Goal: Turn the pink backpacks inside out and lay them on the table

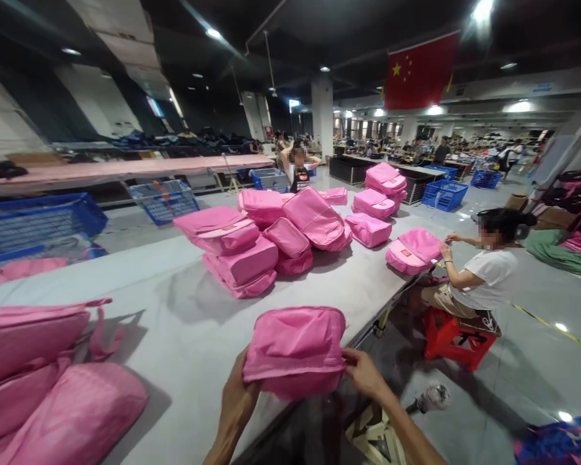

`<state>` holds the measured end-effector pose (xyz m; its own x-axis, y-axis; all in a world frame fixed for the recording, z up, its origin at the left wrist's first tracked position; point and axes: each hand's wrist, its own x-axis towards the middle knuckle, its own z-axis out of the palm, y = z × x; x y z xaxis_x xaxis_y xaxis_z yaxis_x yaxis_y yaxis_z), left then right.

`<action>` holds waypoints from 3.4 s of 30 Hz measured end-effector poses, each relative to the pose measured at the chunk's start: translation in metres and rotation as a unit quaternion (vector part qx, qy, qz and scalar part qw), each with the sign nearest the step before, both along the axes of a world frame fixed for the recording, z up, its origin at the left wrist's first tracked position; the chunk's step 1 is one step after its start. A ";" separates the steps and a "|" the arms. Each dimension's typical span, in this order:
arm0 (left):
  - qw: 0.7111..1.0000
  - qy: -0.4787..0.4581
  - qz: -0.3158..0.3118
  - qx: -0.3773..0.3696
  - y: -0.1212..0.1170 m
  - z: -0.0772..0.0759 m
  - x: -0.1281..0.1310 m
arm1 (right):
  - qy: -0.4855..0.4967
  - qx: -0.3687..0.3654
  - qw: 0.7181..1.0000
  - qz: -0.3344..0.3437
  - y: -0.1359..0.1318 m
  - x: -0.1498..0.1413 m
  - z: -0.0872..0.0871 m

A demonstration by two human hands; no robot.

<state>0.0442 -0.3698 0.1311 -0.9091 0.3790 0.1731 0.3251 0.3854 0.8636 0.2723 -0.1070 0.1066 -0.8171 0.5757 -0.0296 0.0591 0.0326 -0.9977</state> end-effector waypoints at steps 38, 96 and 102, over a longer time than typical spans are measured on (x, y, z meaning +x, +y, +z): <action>0.961 -0.059 0.129 0.236 0.016 -0.077 0.091 | 0.017 0.576 0.815 -0.059 0.038 -0.063 0.063; 0.766 0.473 -0.434 -0.002 -0.091 -0.097 -0.003 | -0.160 0.553 0.808 -0.125 0.003 -0.171 0.082; 0.764 0.464 -0.448 -0.018 -0.090 -0.144 -0.015 | -0.080 0.599 0.787 -0.123 -0.021 -0.173 0.074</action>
<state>0.0295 -0.4600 -0.0129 0.2251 0.7972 0.5601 0.9385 -0.3320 0.0953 0.0992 -0.1275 0.1805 -0.7171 0.4091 0.5643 0.3323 0.9124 -0.2392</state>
